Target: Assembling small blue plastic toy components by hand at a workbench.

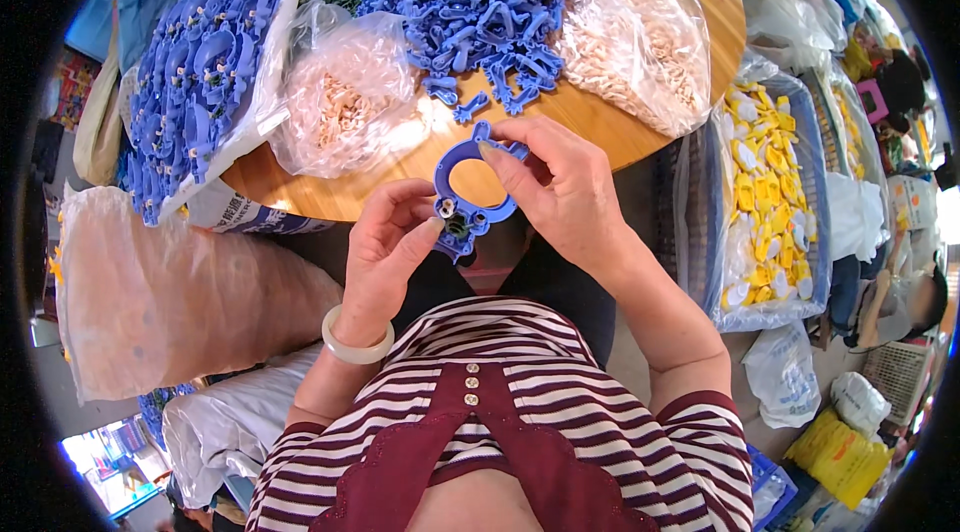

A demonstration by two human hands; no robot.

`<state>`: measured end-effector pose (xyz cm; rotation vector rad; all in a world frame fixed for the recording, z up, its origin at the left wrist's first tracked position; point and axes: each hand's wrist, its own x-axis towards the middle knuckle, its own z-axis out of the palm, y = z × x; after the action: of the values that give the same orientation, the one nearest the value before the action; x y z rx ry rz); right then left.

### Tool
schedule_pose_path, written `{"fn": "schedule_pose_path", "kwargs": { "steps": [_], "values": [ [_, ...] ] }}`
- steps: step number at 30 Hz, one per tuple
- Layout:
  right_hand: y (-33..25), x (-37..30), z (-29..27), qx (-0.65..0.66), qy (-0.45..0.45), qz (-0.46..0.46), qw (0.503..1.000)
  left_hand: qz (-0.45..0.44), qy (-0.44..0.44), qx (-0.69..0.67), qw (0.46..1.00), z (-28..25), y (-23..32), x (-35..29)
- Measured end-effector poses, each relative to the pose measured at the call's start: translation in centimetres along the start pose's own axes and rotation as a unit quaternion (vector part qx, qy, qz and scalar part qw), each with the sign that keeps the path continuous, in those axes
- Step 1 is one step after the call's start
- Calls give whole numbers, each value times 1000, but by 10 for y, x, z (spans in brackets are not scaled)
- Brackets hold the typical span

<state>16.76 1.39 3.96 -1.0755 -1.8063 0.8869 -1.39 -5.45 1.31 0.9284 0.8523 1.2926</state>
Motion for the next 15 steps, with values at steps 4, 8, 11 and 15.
{"fn": "schedule_pose_path", "kwargs": {
  "steps": [4, 8, 11, 15],
  "values": [
    [-3, -1, 4, -3, 11, -36, 999, 4, -6, 63, 998, -3, -3, 1],
    [-4, -2, 7, -27, 21, -109, 994, -14, 6, 37, 999, 1, -7, -1],
    [-3, -1, 5, -23, 18, -104, 994, -31, -8, 30, 999, -2, -5, 0],
    [-3, 1, 1, -8, -16, -97, 995, -44, -14, 26, 999, -12, -3, 1]
  ]
}}
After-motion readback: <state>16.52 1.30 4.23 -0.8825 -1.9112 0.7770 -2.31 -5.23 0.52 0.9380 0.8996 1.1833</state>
